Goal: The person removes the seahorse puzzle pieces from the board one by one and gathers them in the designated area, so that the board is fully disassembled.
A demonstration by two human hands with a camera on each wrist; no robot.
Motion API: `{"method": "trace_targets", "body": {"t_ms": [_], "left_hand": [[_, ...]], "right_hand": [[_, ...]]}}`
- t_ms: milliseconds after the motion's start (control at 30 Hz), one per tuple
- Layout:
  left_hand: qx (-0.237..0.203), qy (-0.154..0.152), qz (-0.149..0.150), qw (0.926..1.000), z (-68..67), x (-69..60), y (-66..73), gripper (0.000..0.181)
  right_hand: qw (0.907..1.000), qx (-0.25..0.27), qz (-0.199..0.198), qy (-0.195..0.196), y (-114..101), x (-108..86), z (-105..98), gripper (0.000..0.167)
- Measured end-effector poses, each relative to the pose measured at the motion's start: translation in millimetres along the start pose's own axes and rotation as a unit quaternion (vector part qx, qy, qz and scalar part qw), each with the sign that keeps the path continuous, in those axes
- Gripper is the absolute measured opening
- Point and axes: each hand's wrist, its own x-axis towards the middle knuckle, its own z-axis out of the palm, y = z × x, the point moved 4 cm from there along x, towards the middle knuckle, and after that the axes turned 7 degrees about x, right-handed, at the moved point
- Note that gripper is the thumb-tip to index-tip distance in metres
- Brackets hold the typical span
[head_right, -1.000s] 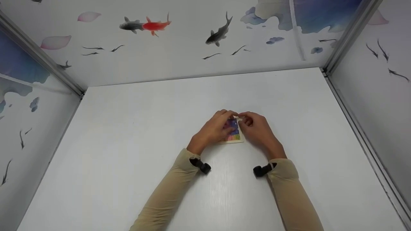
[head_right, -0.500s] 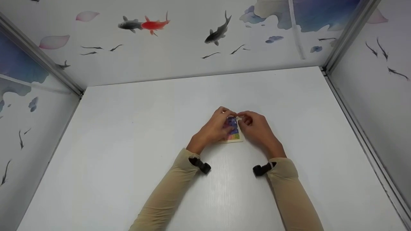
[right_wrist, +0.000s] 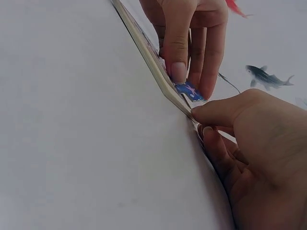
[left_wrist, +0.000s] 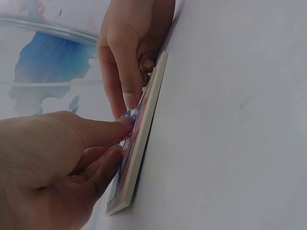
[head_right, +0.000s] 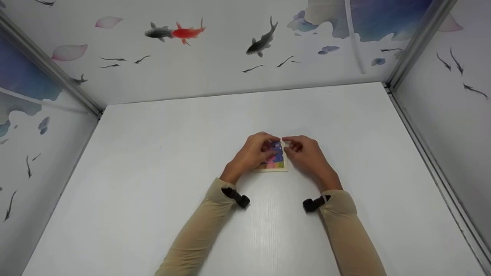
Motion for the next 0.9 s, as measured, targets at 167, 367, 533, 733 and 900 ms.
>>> {"method": "trace_targets", "body": {"t_ms": [167, 367, 533, 733, 900], "left_hand": [[0.002, 0.004, 0.001, 1.0000, 0.4, 0.0, -0.6, 0.038], [0.030, 0.004, -0.007, 0.9995, -3.4, 0.7, -0.1, 0.037], [0.012, 0.025, -0.029, 0.9992, -18.6, -3.8, -9.1, 0.036], [-0.012, 0.054, -0.036, 0.9978, -37.9, -20.3, -32.2, 0.034], [-0.001, 0.063, -0.028, 0.9976, -49.0, -37.5, -53.7, 0.031]], "right_hand": [[0.9999, -0.009, 0.004, -0.010, 0, -0.3, 0, 0.039], [0.9996, -0.015, 0.014, -0.020, -1, -0.2, 0, 0.045], [0.9993, -0.018, 0.023, -0.025, -2, 0.6, 2, 0.047], [0.9985, -0.014, 0.048, -0.023, -2, -1.3, 2, 0.048], [0.9981, -0.013, 0.058, -0.018, -1, -4.1, 0, 0.048]]}}
